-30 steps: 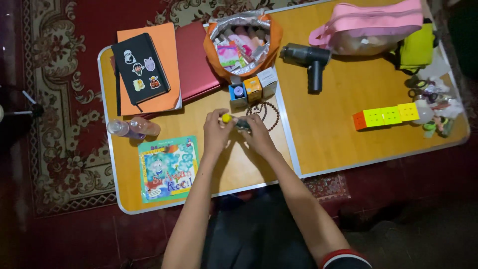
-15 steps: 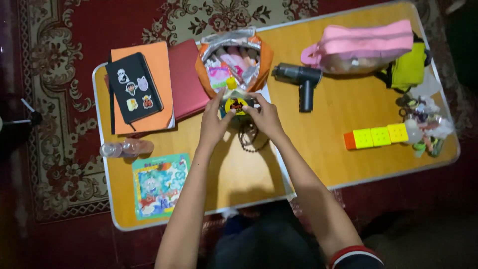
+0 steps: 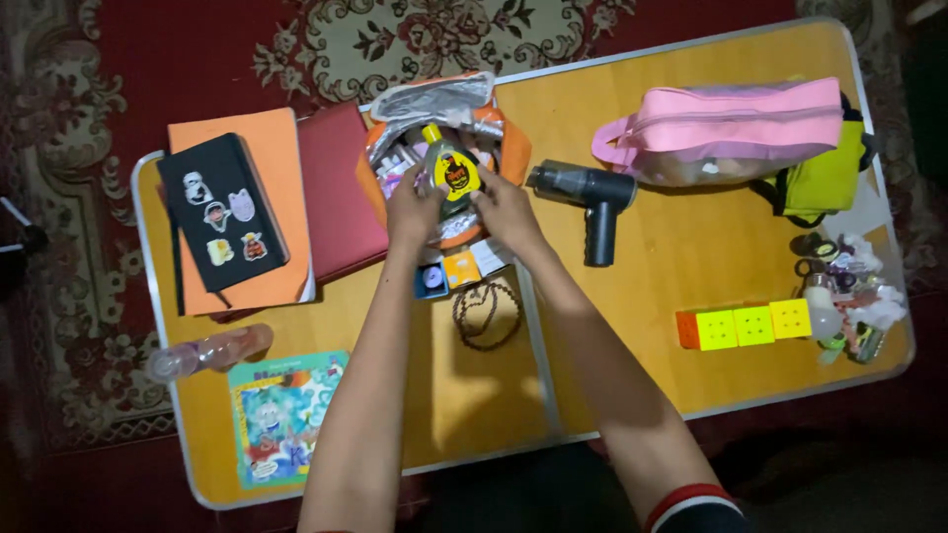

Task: The person is seen packing multiple items into several small bags and cases.

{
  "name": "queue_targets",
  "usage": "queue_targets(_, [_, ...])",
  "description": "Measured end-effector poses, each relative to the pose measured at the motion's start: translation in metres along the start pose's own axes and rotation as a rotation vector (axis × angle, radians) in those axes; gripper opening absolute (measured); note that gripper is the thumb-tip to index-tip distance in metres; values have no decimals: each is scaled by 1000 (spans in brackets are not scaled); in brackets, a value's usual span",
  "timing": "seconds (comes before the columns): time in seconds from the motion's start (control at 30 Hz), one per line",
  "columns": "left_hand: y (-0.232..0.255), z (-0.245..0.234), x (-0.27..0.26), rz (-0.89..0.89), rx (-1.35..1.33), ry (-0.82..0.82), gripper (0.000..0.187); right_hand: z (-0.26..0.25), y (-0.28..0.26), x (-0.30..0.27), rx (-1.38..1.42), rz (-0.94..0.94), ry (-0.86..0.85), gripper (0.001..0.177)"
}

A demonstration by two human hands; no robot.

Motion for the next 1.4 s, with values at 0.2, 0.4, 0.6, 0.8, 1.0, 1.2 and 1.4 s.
queue_targets(0.2, [-33,51,27,63,11,20,58,14,27,9,150,21,-89,60])
queue_targets(0.4, [-13,61,15,-177,-72,26,64,-2,15,4,77,21,-141,64])
queue_targets(0.6, [-24,79,15,185,-73,176,58,-16,0,-4,97,-31,-220,55])
queue_targets(0.8, [11,48,-5,274,54,43,32,-38,-17,-13,-40,-127,-150,43])
queue_targets(1.0, [30,-13,-48,611,635,29,21,-71,-38,-33,-616,-384,-92,29])
queue_targets(1.2, [18,-82,-67,718,772,-1,20,-82,-31,-40,-880,-587,-7,30])
queue_targets(1.4, [4,-84,-61,700,771,111,15,-87,-65,-41,-880,-552,47,23])
Point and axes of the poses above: each hand's wrist, its own x-axis towards the middle knuckle, its own z-axis out of the palm, y = z × x, the point moved 4 cm from there along x, towards the middle knuckle, and after that the axes turned 3 degrees about y, right-handed, at the moved point
